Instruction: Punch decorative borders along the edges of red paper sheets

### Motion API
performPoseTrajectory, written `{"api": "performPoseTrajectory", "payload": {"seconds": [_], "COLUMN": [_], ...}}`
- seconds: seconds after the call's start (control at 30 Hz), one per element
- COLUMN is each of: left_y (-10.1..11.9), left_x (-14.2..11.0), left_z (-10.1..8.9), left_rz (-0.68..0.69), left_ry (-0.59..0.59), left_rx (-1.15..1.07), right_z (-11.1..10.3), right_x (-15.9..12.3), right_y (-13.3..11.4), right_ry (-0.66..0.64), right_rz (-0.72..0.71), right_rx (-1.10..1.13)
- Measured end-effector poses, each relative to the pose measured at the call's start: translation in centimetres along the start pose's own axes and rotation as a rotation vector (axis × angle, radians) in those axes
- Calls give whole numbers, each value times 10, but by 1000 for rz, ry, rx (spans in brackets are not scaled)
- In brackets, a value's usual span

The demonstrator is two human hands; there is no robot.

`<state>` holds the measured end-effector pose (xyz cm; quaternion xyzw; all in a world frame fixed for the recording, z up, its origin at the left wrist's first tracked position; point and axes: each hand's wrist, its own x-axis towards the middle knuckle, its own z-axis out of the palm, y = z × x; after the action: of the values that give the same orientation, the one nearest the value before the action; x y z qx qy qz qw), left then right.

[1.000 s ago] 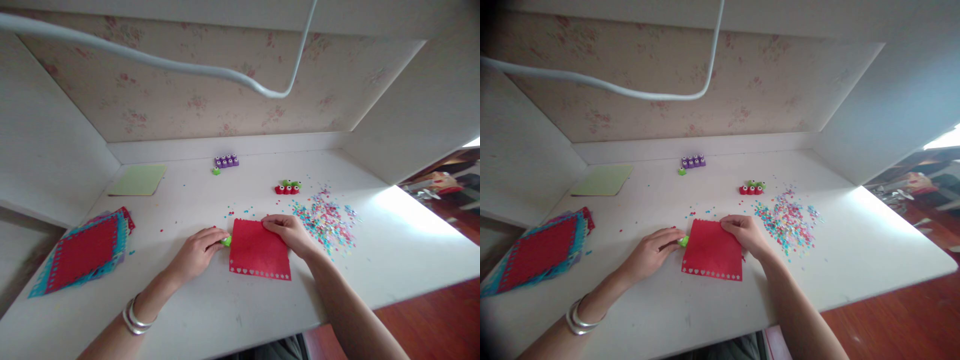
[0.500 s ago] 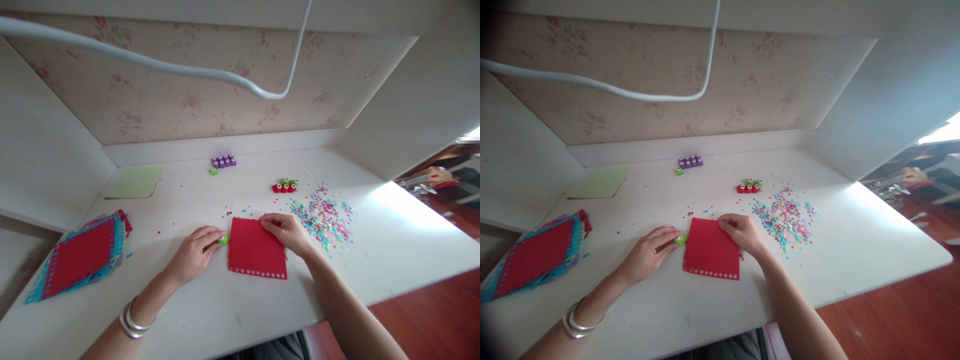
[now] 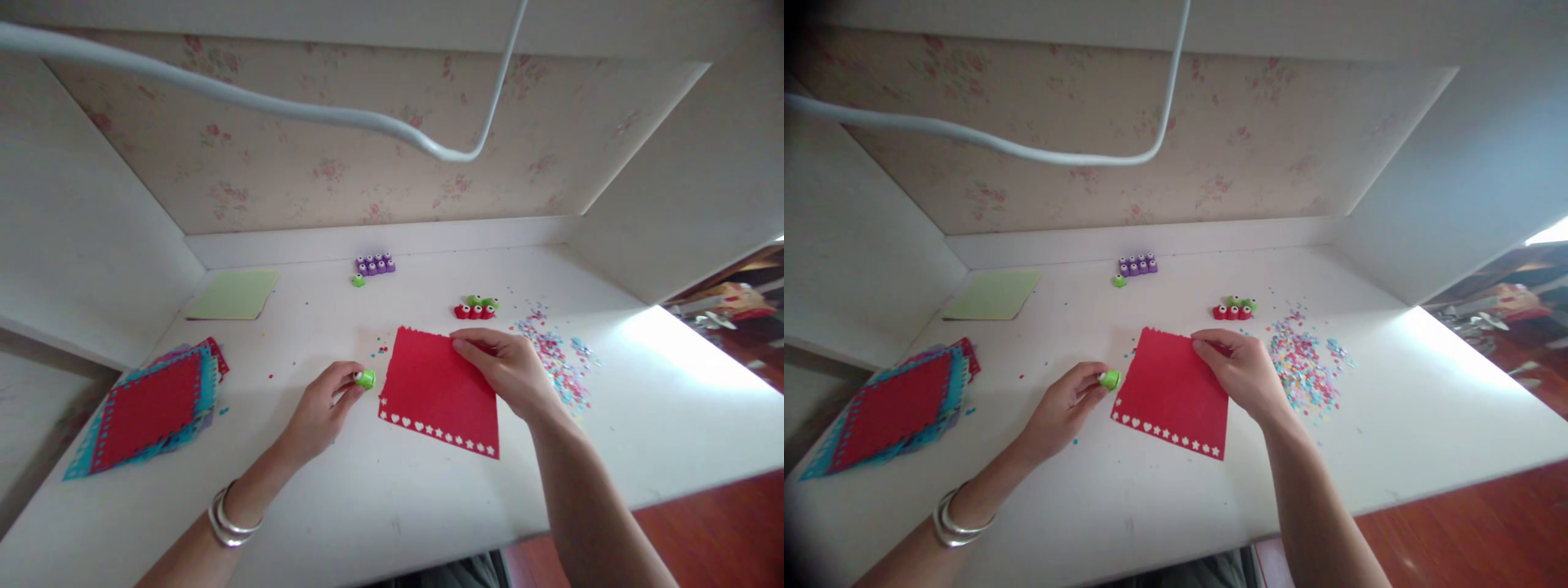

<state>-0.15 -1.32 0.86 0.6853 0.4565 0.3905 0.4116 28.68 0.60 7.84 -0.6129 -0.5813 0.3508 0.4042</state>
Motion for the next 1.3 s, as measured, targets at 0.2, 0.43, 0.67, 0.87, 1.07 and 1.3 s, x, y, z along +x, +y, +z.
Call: {"api": "performPoseTrajectory", "payload": {"seconds": [0.2, 0.43, 0.67, 0.87, 1.07, 1.3], "left_y": [-4, -7, -4, -2, 0, -2], "left_x": [1, 1, 2, 2, 2, 1], "left_z": [-2, -2, -1, -1, -2, -2], "left_rz": [71, 145, 177, 214, 219, 210], "left_ry": [21, -6, -11, -25, -34, -78], "left_rx": [23, 94, 114, 167, 172, 172], "right_z": [25, 31, 28, 28, 28, 28], "right_x": [6, 6, 6, 6, 6, 6], "right_y": [28, 30, 34, 36, 36, 30], "right_ry": [-237, -263, -256, -271, -280, -268], "right_rz": [204, 247, 239, 234, 245, 221], "right_rx": [171, 214, 190, 170, 217, 150]}}
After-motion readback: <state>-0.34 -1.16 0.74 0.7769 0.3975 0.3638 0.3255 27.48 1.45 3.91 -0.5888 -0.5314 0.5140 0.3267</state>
